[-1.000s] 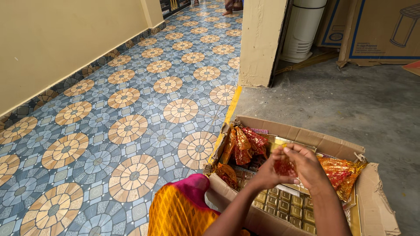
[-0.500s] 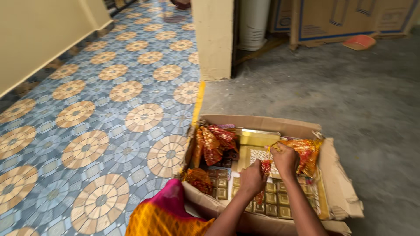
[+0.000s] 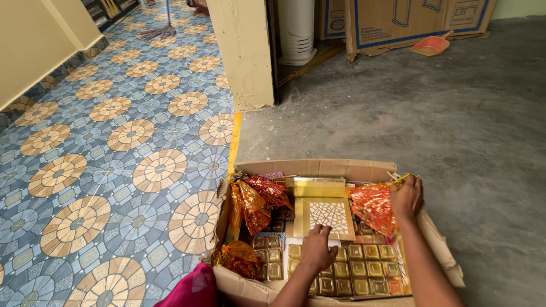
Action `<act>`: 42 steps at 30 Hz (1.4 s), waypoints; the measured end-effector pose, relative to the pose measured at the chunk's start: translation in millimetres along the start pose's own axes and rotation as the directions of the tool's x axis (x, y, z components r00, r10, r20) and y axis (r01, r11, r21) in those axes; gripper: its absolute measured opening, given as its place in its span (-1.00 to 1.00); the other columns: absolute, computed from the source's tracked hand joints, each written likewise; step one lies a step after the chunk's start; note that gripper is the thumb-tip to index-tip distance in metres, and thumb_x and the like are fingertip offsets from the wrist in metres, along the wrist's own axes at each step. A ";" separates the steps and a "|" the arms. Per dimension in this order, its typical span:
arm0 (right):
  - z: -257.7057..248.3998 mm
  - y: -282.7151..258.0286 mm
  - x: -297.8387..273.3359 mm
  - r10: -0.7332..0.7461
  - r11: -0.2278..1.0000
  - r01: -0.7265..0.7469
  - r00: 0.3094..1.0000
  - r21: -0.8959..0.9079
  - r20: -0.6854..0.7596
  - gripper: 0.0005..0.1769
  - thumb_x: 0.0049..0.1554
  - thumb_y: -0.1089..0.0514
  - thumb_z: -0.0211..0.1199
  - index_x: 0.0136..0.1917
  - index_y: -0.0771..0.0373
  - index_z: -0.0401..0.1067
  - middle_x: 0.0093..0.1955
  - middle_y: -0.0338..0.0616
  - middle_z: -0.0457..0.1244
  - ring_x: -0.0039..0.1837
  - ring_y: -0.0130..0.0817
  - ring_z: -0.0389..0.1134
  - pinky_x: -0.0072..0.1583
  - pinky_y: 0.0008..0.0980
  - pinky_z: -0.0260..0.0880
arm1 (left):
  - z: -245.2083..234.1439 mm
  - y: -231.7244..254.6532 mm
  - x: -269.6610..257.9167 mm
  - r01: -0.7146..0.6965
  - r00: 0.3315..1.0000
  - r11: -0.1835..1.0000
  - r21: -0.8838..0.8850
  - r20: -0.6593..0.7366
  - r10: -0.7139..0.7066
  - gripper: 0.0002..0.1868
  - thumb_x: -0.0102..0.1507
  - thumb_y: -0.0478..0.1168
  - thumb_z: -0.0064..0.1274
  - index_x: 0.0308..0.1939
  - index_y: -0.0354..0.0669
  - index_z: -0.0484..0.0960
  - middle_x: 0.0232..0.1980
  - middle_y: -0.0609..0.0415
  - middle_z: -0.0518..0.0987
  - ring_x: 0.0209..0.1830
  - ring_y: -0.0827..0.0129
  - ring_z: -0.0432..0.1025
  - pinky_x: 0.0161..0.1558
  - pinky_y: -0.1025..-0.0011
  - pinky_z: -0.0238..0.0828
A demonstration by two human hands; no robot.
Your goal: The person sits on the floor and wraps small gold boxes in red and gold patterned paper. They fold the paper around each box, tie it with a yellow string, and place the finished packages into a cardboard box. Another person mops the floor in the background.
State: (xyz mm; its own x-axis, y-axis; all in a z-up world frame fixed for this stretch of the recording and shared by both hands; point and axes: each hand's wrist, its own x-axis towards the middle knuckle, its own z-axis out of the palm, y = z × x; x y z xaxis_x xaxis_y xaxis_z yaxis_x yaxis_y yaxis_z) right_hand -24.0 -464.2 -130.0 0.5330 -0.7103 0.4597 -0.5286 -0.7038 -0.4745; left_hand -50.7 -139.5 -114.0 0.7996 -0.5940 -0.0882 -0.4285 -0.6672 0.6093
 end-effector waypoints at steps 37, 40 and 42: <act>20.2 -14.0 17.2 -0.069 0.915 0.160 0.967 -0.370 0.246 -0.54 0.37 0.08 -0.01 0.41 0.40 0.32 0.39 0.32 0.20 0.45 0.16 0.21 0.43 0.10 0.15 | 31.6 -21.5 -1.4 -0.183 0.981 0.983 -0.023 0.059 0.184 -0.54 0.19 -0.04 0.17 0.12 -0.16 0.67 0.21 -0.13 0.55 0.13 0.00 0.47 0.18 0.11 0.42; 12.4 -15.4 7.1 -0.130 0.907 0.199 0.970 -0.371 0.204 -0.57 0.38 0.10 -0.01 0.38 0.43 0.31 0.36 0.29 0.22 0.46 0.12 0.22 0.46 0.06 0.17 | 33.7 -21.3 -7.8 -0.156 0.983 0.988 -0.017 0.093 0.157 -0.50 0.19 -0.02 0.18 0.16 -0.14 0.65 0.21 -0.13 0.54 0.09 -0.01 0.49 0.18 0.10 0.42; 6.4 -20.3 10.5 -0.088 0.916 0.175 0.966 -0.362 0.245 -0.55 0.35 0.10 0.02 0.38 0.45 0.28 0.33 0.34 0.23 0.41 0.14 0.24 0.40 0.07 0.21 | 34.6 -22.6 -10.5 -0.142 0.982 0.990 -0.007 0.125 0.142 -0.50 0.19 -0.01 0.19 0.16 -0.12 0.65 0.21 -0.12 0.54 0.07 -0.01 0.50 0.17 0.10 0.43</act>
State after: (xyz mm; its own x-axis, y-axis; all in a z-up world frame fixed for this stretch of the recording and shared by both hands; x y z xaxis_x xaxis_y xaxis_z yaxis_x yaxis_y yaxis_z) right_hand -3.5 -457.4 -120.4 0.7226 -0.6218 0.3020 -0.6301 -0.7721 -0.0821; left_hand -64.0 -133.6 -154.1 0.6717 -0.7342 -0.0991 -0.5349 -0.5732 0.6208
